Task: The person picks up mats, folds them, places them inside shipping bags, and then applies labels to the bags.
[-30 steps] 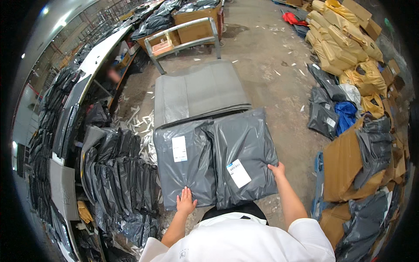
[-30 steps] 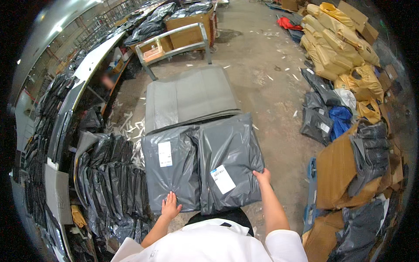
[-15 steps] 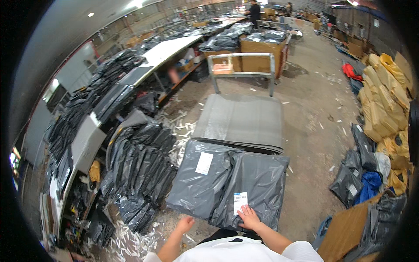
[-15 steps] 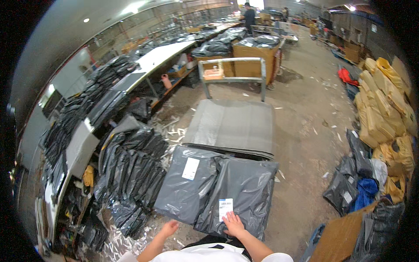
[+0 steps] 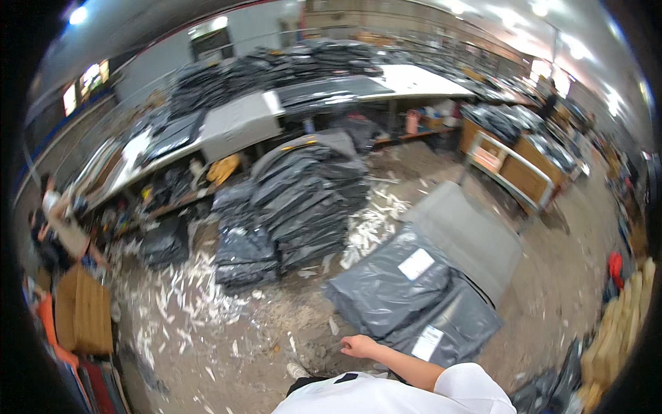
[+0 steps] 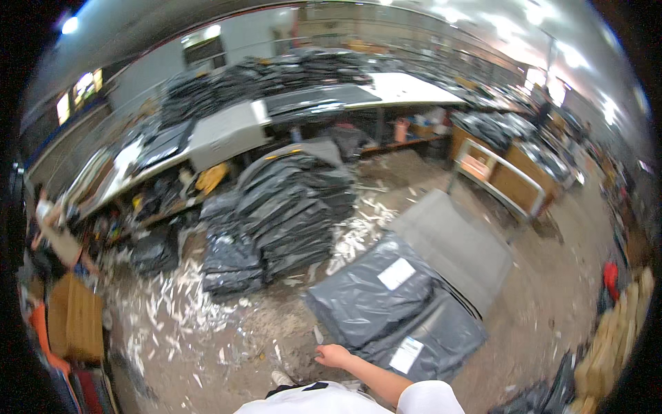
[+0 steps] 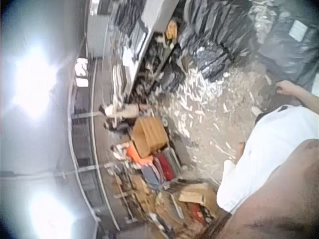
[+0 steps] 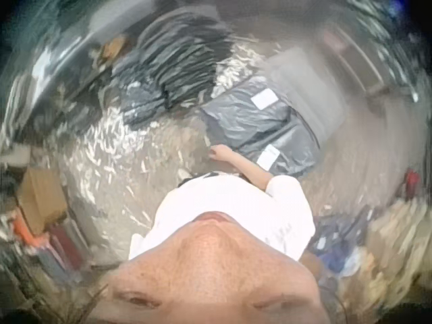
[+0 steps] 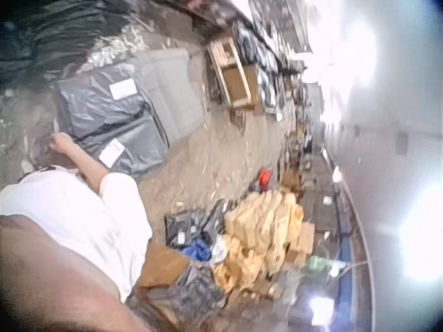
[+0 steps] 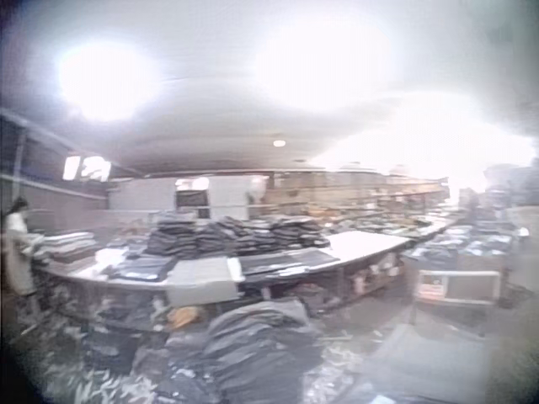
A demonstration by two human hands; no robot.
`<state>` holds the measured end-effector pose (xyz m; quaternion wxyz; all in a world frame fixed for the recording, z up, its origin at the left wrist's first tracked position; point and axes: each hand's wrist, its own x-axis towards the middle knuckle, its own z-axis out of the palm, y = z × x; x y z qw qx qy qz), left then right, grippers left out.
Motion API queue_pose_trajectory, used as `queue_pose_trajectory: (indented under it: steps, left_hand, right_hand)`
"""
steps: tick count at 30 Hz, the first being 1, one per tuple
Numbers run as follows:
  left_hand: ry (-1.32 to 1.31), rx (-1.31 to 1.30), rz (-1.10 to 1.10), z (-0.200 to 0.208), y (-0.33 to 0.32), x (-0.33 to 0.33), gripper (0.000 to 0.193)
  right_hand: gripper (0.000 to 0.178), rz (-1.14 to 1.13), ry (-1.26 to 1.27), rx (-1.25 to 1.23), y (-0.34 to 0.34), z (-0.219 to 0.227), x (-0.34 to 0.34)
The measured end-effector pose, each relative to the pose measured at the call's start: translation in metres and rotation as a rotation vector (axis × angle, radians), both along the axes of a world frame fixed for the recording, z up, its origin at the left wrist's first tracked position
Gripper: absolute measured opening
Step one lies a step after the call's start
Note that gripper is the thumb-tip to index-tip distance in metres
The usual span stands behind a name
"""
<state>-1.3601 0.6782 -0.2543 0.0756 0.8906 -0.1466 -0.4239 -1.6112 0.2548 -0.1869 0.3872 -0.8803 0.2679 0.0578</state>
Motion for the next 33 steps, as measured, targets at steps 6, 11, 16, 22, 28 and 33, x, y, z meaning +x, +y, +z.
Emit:
queue_pose_trajectory:
  steps: [6, 11, 16, 22, 28, 33]
  left_hand:
    - [0.112, -0.055, 0.284, -0.016, 0.059, -0.018, 0.036]
    - [0.176, -0.105, 0.359, -0.013, 0.035, 0.054, 0.035]
    - [-0.153, -0.377, 0.442, -0.072, 0.031, 0.193, 0.03]
    - [-0.244, -0.458, 0.417, -0.081, -0.036, 0.348, 0.03]
    - [-0.135, -0.368, 0.431, -0.09, -0.019, 0.424, 0.03]
    - [-0.186, -0.413, 0.516, -0.083, -0.08, 0.484, 0.016]
  right_hand:
    - [0.039, 0.261, 0.456, 0.074, -0.01, -0.114, 0.096]
    - [0.025, -0.114, 0.629, 0.263, -0.067, -0.188, 0.105]
    - [0.02, -0.305, 0.537, 0.35, -0.063, -0.128, 0.211]
    - [0.022, -0.259, 0.574, 0.32, -0.075, -0.106, 0.367]
    - [0.03, 0.131, 0.56, 0.133, -0.133, -0.143, 0.564]
    - [0.029, 0.159, -0.062, -0.113, -0.201, -0.104, 0.734]
